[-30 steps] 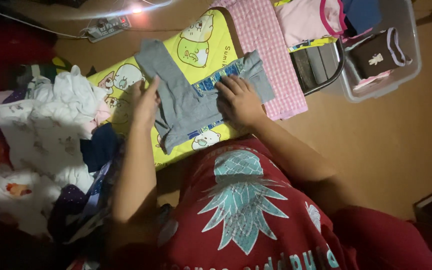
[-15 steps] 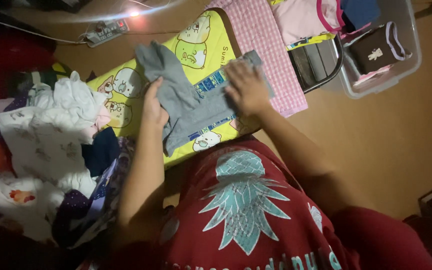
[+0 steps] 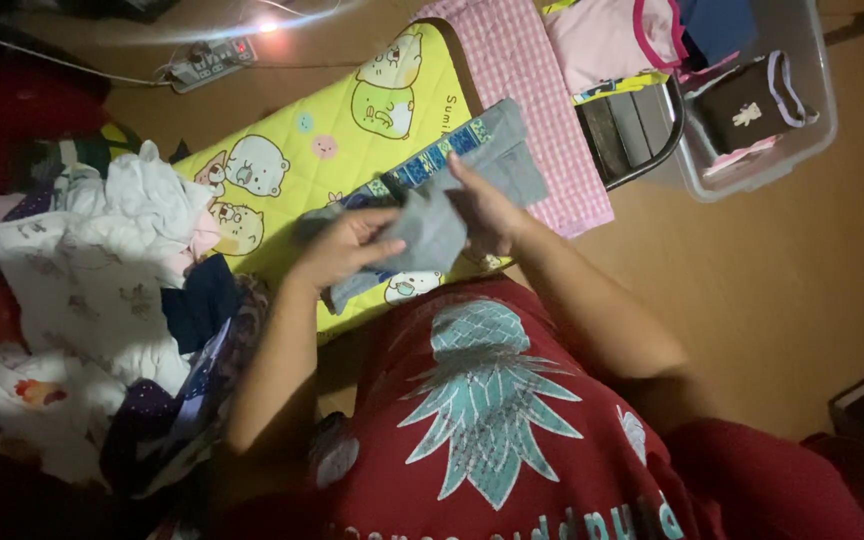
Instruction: Folding various items of clothing and placing them in a storage bin.
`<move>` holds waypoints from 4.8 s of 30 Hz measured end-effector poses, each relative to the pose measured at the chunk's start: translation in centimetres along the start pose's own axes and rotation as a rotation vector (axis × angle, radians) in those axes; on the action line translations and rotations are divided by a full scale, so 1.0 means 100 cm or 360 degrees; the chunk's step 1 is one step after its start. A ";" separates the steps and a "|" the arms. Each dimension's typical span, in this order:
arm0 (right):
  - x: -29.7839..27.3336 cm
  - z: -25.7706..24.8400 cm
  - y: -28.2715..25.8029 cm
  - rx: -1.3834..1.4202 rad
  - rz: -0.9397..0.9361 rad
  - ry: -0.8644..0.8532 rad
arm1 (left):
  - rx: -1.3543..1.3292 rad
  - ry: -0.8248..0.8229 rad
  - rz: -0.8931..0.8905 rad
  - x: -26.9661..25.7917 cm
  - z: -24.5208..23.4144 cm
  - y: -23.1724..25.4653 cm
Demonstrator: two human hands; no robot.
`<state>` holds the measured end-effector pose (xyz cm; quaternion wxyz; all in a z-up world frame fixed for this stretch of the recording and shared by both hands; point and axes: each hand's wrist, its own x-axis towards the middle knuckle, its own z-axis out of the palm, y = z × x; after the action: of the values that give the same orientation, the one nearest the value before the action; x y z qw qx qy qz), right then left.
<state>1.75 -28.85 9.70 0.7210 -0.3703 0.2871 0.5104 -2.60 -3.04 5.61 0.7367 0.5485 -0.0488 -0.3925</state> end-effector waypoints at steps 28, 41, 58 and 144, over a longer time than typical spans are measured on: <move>0.045 -0.090 -0.002 -0.0714 -0.1707 0.1054 | 0.1337 0.1104 0.0205 -0.010 0.001 -0.011; 0.027 -0.058 0.023 -0.2293 -0.1979 0.1613 | 0.2132 0.1474 0.0323 0.005 0.035 -0.009; 0.028 -0.072 0.003 -0.2913 -0.1186 0.1249 | 0.2596 0.1045 -0.0248 -0.016 0.025 -0.043; 0.049 0.024 0.069 -0.3123 -0.1563 0.0443 | 0.1757 0.1622 0.0459 -0.046 0.051 -0.074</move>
<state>-3.13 -22.89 5.52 0.1999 -0.9092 -0.3418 0.1287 -12.16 -4.70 3.00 0.3312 0.9385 0.0369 0.0904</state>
